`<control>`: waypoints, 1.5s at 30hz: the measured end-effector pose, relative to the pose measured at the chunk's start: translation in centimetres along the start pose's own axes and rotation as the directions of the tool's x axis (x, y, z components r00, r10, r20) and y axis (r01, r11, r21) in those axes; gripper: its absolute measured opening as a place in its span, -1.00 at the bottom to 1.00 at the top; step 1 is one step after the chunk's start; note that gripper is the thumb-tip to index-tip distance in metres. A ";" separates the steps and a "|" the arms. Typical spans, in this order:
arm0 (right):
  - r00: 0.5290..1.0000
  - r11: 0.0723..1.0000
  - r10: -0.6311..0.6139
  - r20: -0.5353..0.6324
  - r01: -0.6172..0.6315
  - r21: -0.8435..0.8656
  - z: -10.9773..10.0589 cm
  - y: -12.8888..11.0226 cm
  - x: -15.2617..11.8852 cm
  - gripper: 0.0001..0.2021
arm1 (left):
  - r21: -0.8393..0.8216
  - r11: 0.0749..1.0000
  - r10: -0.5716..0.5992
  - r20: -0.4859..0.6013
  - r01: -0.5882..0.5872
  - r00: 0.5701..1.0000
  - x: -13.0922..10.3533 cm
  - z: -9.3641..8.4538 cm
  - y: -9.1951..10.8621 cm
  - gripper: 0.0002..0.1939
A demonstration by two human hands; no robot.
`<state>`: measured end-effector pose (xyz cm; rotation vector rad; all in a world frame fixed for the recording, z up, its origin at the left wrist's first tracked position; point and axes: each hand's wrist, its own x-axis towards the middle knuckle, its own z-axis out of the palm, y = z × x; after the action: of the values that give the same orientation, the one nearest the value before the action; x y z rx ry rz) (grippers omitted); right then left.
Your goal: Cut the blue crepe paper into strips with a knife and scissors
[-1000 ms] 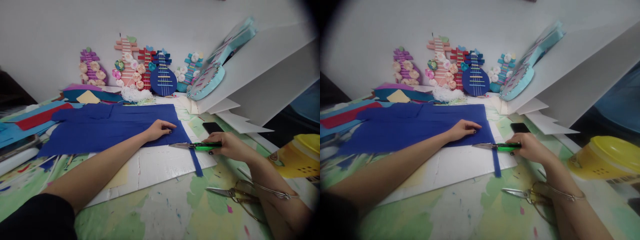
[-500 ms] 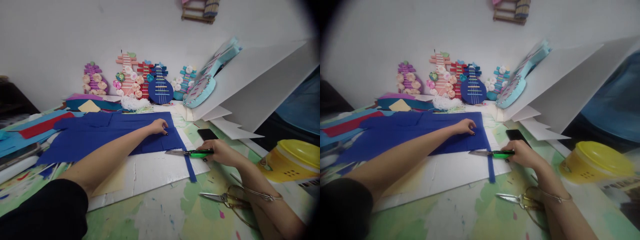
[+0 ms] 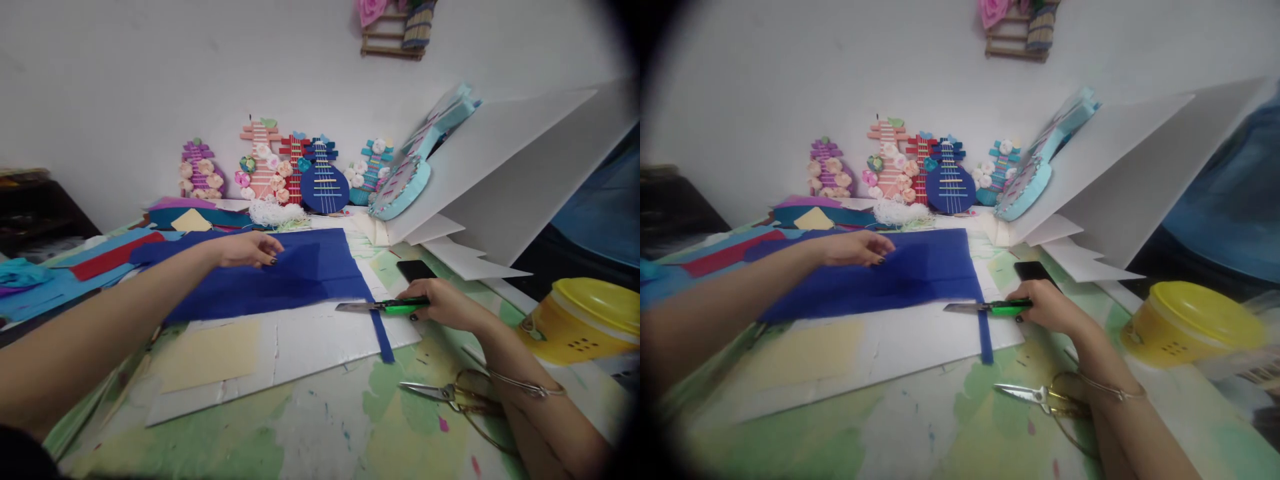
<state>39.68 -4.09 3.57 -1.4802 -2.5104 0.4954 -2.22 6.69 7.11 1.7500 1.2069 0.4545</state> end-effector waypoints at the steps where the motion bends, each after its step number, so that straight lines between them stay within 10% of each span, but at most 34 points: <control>1: 1.000 1.000 0.004 0.000 -0.004 -0.002 0.0 0.0 0.0 -0.57 | -0.004 1.000 -0.026 0.000 0.026 1.000 -1.3 -1.2 -0.5 -0.56; 10: 0.999 0.999 0.048 -0.007 -0.047 0.027 0.0 1.3 0.0 -0.56 | 0.184 0.975 -0.140 0.052 0.128 0.989 -7.3 -4.6 -4.9 -0.59; 20: 0.986 0.994 0.088 -0.145 -0.096 -0.051 1.0 0.2 1.0 -0.66 | 0.393 0.919 0.129 -0.206 -0.039 0.970 -2.5 -0.2 -3.6 -0.65; 28: 0.990 0.995 -0.008 -0.143 -0.006 -0.095 1.9 -0.3 1.4 -0.62 | 0.237 0.942 0.279 -0.154 -0.239 0.948 4.0 6.0 -2.0 -0.67; 45: 0.981 0.992 0.001 -0.194 -0.026 -0.125 1.4 -1.4 1.3 -0.62 | -0.287 0.882 0.304 -0.260 -0.374 0.916 4.2 6.8 -4.0 -0.47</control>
<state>37.46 -3.81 2.75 -1.5095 -2.4193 0.1845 2.43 7.43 -0.48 1.6472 0.8915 1.0155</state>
